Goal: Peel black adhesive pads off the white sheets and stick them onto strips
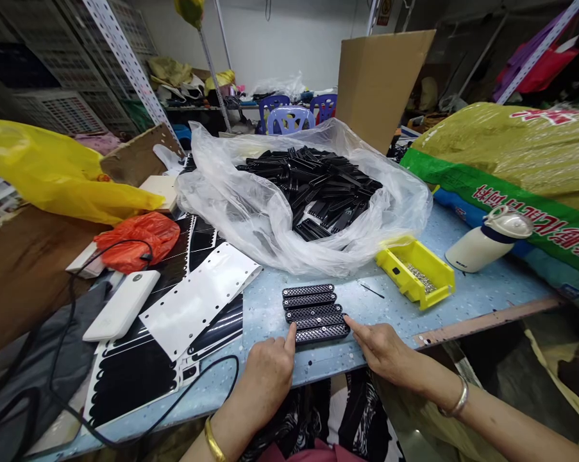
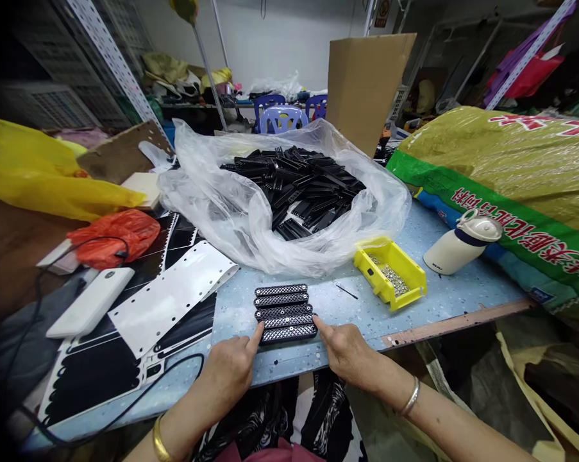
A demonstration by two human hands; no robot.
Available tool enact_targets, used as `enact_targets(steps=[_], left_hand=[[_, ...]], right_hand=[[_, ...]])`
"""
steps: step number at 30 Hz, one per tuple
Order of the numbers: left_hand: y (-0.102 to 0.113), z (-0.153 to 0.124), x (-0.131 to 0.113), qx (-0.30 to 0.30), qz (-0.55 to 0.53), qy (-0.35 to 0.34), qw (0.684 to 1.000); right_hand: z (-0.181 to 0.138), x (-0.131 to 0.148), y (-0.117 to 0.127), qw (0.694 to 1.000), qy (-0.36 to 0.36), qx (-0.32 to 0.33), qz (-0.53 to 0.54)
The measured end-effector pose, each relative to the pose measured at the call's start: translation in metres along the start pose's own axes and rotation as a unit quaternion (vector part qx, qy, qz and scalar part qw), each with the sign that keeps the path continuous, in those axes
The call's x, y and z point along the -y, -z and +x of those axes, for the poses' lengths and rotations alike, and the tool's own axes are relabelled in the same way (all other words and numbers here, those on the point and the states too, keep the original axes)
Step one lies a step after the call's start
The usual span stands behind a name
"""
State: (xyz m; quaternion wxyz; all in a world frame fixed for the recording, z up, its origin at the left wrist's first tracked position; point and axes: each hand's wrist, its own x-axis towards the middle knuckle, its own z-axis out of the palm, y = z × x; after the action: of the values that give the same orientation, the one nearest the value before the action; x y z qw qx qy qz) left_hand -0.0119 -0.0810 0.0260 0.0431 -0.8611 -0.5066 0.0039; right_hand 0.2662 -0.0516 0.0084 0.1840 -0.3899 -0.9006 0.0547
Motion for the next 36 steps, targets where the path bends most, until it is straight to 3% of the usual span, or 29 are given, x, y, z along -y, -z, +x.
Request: enact_targets(steps=[6, 10, 14, 18, 26, 36], left_hand=[[0.002, 0.007, 0.009, 0.008, -0.039, -0.014, 0.999], [-0.001, 0.006, 0.013, -0.045, -0.087, 0.012, 0.995], [0.004, 0.012, 0.003, -0.078, -0.146, 0.000, 0.986], [0.016, 0.028, -0.010, -0.049, -0.168, -0.016, 0.984], [0.017, 0.041, -0.011, 0.003, -0.137, -0.011, 0.990], [0.020, 0.027, -0.010, 0.001, -0.132, -0.013, 0.991]], right_hand=[[0.005, 0.001, 0.008, 0.998, -0.054, 0.005, 0.011], [0.013, 0.006, 0.014, 0.990, -0.115, -0.011, 0.084], [0.021, 0.020, 0.018, 0.995, -0.052, -0.021, 0.087], [0.025, 0.035, 0.019, 0.997, 0.013, 0.061, 0.034], [0.026, 0.046, 0.018, 0.989, 0.031, 0.129, -0.065], [0.016, 0.038, 0.030, 0.985, 0.036, 0.118, -0.123]])
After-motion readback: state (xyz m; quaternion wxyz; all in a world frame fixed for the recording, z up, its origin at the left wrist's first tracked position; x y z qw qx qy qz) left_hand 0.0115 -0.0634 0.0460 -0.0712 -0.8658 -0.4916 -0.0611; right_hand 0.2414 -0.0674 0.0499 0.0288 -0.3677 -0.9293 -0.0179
